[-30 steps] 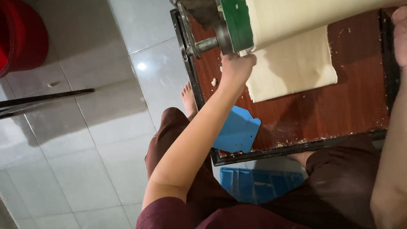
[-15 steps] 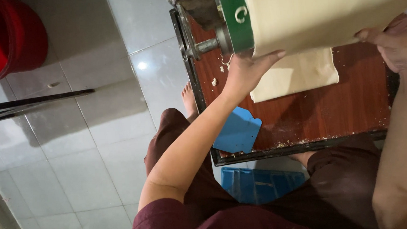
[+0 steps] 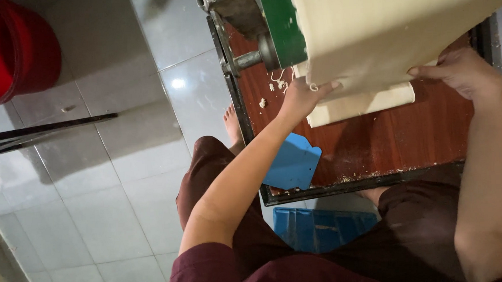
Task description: The person operates a dough sheeter to flatten a continuous sheet of dough, folding it into layers on a wooden table. They then move to a nearby table to stack the folded dough sheets and wipe the surface with a blue plastic scraper before returning to the sheeter to continue the process.
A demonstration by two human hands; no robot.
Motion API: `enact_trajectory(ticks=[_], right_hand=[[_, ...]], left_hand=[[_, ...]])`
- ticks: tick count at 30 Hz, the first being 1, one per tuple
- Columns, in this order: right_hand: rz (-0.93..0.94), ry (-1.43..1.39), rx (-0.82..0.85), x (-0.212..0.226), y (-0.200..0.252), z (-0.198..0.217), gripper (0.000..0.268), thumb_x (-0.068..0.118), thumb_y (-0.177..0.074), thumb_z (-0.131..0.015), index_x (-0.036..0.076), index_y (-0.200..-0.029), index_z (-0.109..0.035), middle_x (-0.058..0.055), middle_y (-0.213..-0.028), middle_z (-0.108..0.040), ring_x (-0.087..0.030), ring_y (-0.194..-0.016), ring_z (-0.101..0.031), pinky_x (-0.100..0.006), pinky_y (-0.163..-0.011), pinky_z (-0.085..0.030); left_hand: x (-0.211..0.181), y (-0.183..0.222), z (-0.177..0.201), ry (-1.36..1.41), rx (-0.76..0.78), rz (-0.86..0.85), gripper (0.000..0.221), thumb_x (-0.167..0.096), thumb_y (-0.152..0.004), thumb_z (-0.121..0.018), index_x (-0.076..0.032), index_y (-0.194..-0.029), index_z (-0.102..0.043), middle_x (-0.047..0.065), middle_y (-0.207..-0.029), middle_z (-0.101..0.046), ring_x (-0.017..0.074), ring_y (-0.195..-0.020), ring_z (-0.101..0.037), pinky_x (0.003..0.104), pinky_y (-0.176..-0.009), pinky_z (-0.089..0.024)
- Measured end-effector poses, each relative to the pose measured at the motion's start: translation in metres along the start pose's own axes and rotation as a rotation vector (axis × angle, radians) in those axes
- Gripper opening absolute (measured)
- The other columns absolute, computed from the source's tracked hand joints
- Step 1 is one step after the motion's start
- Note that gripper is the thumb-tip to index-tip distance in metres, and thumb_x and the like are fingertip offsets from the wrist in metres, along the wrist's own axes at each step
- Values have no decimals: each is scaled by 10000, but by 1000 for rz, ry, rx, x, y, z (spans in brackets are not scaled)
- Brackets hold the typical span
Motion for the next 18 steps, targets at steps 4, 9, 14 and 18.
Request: enact_trajectory(ticks=[4, 9, 14, 18], right_hand=[[-221, 179, 3, -26, 0, -3, 432, 249, -861, -807, -16, -1188, -711, -142, -1241, -700, -219, -1185, -614, -323, -1079, -386], [-397, 336, 6, -44, 2, -6, 679, 403, -799, -839, -43, -1283, -674, -210, -1320, -657, -345, -1275, -551, -413, -1057, -367], [-392, 334, 57, -93, -25, -7, 522, 473, -781, -896, 53, -814, -588, -190, -919, -732, -272, -992, -652, -405, -931, -402], [-426, 374, 30, -64, -9, -19, 533, 382, -833, -848, -21, -1147, -699, -177, -1272, -699, -333, -1125, -665, -466, -1017, -416]], left_hand=[[22, -1, -7, 3, 14, 96, 519, -511, -654, -790, -81, -943, -769, 26, -891, -735, 151, -826, -633, 299, -710, -459], [60, -13, -20, 5, 75, 168, 452, -446, -648, -853, -76, -888, -755, 37, -833, -747, 165, -821, -687, 313, -716, -507], [83, -25, -22, 1, 75, 194, 333, -280, -771, -826, -20, -948, -715, 75, -773, -671, 188, -709, -630, 333, -584, -526], [88, -38, -11, 25, 6, 138, 309, -178, -783, -768, -107, -744, -470, 41, -714, -498, 171, -684, -531, 347, -556, -470]])
Point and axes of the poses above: each hand's wrist, its own y-axis away from the middle knuckle, its own z-axis out of the back of the hand, x = y × z, the point moved 10 cm from there along -y, towards the middle knuckle
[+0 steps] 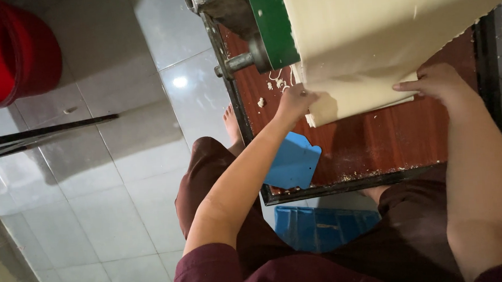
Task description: The person operates a dough sheeter to flatten a continuous sheet of dough, folding it into layers on a wooden table. They then move to a nearby table to stack the folded dough sheets and wipe the surface with a blue plastic scraper before returning to the sheeter to continue the process.
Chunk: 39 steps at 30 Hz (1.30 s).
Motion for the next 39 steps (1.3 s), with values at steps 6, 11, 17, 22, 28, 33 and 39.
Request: enact_trajectory(ticks=[6, 11, 17, 22, 28, 33, 39], right_hand=[[-49, 22, -125, -19, -36, -3, 1006, 424, -692, -944, -134, -1422, -534, -270, -1347, -627, -408, -1168, -636, -464, -954, -473], [77, 167, -126, -2, -30, -3, 1041, 433, -762, -854, 18, -1570, -344, -211, -1584, -398, -429, -1428, -388, -539, -1106, -379], [81, -230, -269, 33, 34, 40, 964, 354, -870, -865, 120, -1590, -269, -42, -1359, -585, -226, -1280, -540, -377, -1094, -391], [744, -539, -376, 56, 25, 98, 450, 134, -929, -864, 215, -1258, -568, 28, -1403, -620, -188, -1371, -592, -329, -1041, -518], [1219, -742, -246, 54, 40, 126, 377, -29, -1067, -679, 213, -1307, -516, 18, -1505, -587, -227, -1494, -579, -430, -1351, -528], [1166, -716, -262, 53, 37, 125, 480, -3, -1120, -596, 197, -1549, -517, 0, -1627, -530, -221, -1538, -524, -353, -1331, -493], [1141, -608, -199, 57, 45, 107, 241, 161, -1044, -780, 198, -1236, -639, -8, -1463, -660, -179, -1428, -656, -357, -1341, -607]], left_hand=[[27, -28, 7, -465, -93, -17, 398, -249, -1066, -312, -19, -974, -624, 183, -989, -648, 335, -829, -645, 442, -623, -509], [14, -1, -10, -1060, 64, 110, 265, -24, -920, -572, -100, -1142, -695, 139, -1070, -735, 348, -950, -720, 416, -620, -612], [-36, 3, -3, -280, -77, -120, 961, -333, -749, -696, -220, -1592, -249, 84, -1239, -726, 332, -1060, -700, 422, -883, -540], [-89, 53, 32, 256, -237, -173, 846, -231, -739, -753, -119, -1476, -352, 88, -1499, -468, 266, -1412, -447, 417, -1108, -406], [-166, 108, 47, 76, -266, -466, 546, -384, -800, -762, -100, -1242, -614, 33, -1166, -699, 210, -1090, -629, 354, -964, -484], [-183, 130, 40, 325, -112, -498, 292, -239, -842, -796, -44, -1059, -792, 46, -1130, -786, 138, -1132, -708, 278, -974, -570], [-165, 113, 31, 235, -25, -546, 262, -301, -911, -733, -106, -753, -807, -64, -473, -141, 83, -516, -162, 405, -1255, -359]])
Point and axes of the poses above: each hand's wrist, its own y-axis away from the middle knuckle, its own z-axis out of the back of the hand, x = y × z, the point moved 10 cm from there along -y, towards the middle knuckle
